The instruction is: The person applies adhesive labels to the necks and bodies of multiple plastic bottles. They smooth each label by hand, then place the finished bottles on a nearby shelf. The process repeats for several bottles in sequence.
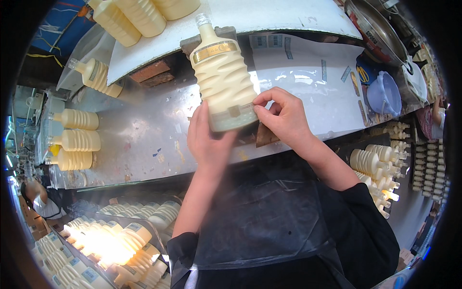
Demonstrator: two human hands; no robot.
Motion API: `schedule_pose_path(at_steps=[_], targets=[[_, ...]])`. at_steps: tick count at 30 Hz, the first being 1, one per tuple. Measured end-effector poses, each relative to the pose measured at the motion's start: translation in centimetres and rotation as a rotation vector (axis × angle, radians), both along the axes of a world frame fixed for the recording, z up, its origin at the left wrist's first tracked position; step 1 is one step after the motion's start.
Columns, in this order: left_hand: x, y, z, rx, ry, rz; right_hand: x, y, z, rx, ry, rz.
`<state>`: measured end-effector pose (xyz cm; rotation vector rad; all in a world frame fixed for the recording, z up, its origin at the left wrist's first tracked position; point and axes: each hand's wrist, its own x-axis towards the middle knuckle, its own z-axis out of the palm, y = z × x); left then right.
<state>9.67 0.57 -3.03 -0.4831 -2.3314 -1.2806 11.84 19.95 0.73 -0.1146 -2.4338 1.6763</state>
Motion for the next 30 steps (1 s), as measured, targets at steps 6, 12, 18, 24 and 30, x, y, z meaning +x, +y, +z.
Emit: schedule_pose_path(at_steps=[6, 12, 18, 24, 30], targets=[[-0.1, -0.1, -0.3, -0.012, 0.019, 0.004, 0.2, -0.2, 0.2, -0.022, -0.011, -0.027], [0.1, -0.2, -0.3, -0.022, -0.013, 0.003, 0.3, -0.2, 0.0, 0.005, 0.028, -0.025], [0.1, -0.2, -0.2, -0.002, -0.045, 0.001, 0.4, -0.5, 0.1, 0.004, 0.036, -0.047], [0.1, -0.5, -0.5, -0.022, -0.109, -0.019, 0.3, -0.5, 0.1, -0.036, 0.009, -0.050], [0.0, -0.7, -2.0, 0.122, -0.126, -0.038, 0.2, -0.5, 0.3, -0.049, -0.022, -0.035]])
